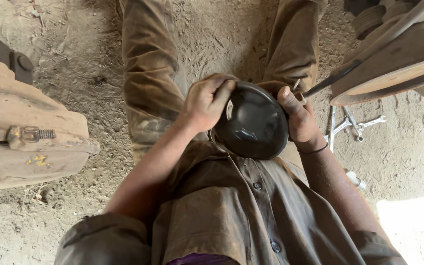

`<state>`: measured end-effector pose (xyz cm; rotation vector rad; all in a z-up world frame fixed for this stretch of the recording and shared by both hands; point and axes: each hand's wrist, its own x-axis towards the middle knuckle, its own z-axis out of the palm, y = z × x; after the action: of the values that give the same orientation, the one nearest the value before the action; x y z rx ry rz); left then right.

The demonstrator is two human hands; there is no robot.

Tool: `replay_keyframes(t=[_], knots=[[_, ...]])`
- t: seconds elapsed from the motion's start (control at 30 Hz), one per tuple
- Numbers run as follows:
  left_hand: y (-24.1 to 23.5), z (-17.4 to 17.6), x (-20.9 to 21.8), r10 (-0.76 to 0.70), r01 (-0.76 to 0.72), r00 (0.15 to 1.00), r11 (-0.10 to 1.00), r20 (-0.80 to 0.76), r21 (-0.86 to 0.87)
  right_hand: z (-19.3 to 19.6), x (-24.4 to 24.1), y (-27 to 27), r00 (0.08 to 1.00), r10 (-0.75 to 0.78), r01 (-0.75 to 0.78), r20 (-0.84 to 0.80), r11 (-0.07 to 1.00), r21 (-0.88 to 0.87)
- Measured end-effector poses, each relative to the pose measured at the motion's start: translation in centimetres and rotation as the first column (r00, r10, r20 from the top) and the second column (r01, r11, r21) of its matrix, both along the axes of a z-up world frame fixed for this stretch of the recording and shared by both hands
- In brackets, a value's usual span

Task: The person removes a metal brake drum, cleans it with a tool, and installs a new rubber diaphragm into the drum. The person then places the drum back onto the vehicle's wheel assembly.

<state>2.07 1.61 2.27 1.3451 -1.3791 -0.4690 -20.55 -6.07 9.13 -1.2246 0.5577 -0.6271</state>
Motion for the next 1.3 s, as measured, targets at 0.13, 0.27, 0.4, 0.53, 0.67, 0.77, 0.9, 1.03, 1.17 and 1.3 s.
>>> replay_keyframes(t=[0.13,0.27,0.4,0.53,0.67,0.77,0.9,1.03,1.17,1.3], knots=[[0.8,-4.6,-0.9,-0.025,0.198,0.742,0.963,-0.670,0.183,-0.3,-0.3,0.1,1.000,-0.012,0.013,-0.027,0.998,0.057],[3.9,-7.2,0.3,0.024,0.227,0.647,0.948,-0.762,0.222,-0.3,-0.4,0.4,0.996,-0.003,0.005,-0.091,1.000,0.020],[5.2,-7.1,2.5,-0.007,0.361,0.495,0.911,-0.869,0.198,-0.4,-0.4,0.5,0.998,-0.005,0.014,-0.055,0.988,0.153],[5.4,-4.7,1.8,-0.071,0.265,0.152,0.964,-0.986,-0.028,-0.5,0.4,-0.2,0.998,0.010,-0.022,0.054,0.973,0.229],[6.4,-2.5,1.4,-0.219,0.243,-0.013,0.946,-0.976,-0.216,-1.1,0.7,-1.0,0.946,0.179,-0.254,0.271,0.927,0.276],[6.7,-1.9,2.2,0.071,0.116,0.096,0.990,-0.993,0.082,-1.9,1.2,-0.9,0.938,0.131,-0.256,0.322,0.887,0.384],[6.0,-2.1,2.9,-0.269,0.353,0.139,0.913,-0.953,-0.206,-2.2,0.9,-1.0,0.946,0.115,-0.230,0.302,0.895,0.381],[5.3,-2.5,3.0,-0.249,0.344,0.238,0.925,-0.939,-0.158,-1.9,0.7,-1.0,0.939,0.164,-0.274,0.302,0.887,0.372],[5.9,-2.6,2.7,-0.146,0.288,0.367,0.957,-0.919,-0.037,-2.2,0.4,-1.1,0.978,0.081,-0.173,0.190,0.825,0.537],[6.1,-1.4,3.0,-0.117,0.245,0.490,0.969,-0.864,0.008,-2.7,-0.2,-1.0,0.977,0.049,-0.116,0.207,0.938,0.327]])
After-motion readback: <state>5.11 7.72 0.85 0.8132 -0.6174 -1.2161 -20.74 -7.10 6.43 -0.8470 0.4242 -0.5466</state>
